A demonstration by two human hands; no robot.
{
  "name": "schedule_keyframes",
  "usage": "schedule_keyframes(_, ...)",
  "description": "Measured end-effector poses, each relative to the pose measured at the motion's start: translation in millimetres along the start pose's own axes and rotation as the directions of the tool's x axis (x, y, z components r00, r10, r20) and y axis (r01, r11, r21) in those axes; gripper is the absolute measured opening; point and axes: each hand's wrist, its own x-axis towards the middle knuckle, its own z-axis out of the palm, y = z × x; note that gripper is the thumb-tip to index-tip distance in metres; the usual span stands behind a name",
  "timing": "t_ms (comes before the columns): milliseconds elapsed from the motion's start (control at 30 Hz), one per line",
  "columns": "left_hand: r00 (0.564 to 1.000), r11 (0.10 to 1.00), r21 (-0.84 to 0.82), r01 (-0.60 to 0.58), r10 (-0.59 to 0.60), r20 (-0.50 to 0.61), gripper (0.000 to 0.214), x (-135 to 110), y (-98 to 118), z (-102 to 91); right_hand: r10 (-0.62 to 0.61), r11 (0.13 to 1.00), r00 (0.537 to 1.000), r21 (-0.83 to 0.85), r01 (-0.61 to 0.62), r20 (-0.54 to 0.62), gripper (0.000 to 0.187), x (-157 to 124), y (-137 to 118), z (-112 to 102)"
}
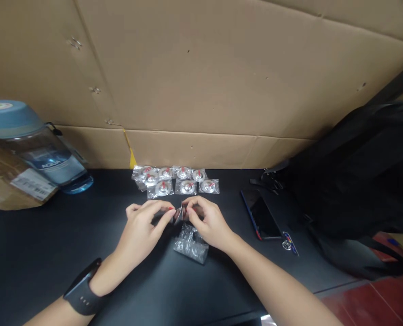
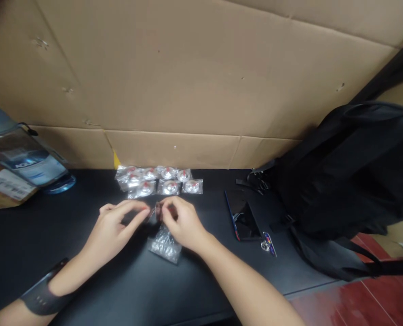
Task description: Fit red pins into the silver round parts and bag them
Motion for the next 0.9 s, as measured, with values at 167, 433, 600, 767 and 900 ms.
schedule_keyframes(167,1.0,0.998,-0.054,0.014,-0.013,0.024,0.02,-5,6,1.9,0.073,0.994,0.997,0.075,-0.074,0.012,0.006,-5,-5,4)
schedule_keyframes(433,0.999,0.998,-0.045,0.036,-0.034,0.039,0.023,-3,6,0.1,0.235,0.827,0.966,0.501,-0.256,0.104,0.027,-6,-2,10)
schedule_keyframes(600,0.996,0.997,-0.059,0.049,-0.044,0.082,0.026,-3,2,1.5,0.128,0.841,0.974,0.5,-0.207,0.188,0.043,-6,1,3)
schedule_keyframes(767,0.994,0.994,-0.104,0.035,-0.024,0.107,0.027,-3,4,-0.1,0.11,0.854,0.971,0.481,-0.201,0.212,0.053,-5,4,-3)
schedule_keyframes(900,0.988,0.994,-0.106,0.039,-0.023,0.152,0.027,-3,5,-0.4,0.175,0.85,0.949,0.446,-0.28,0.263,0.059,-4,5,-7)
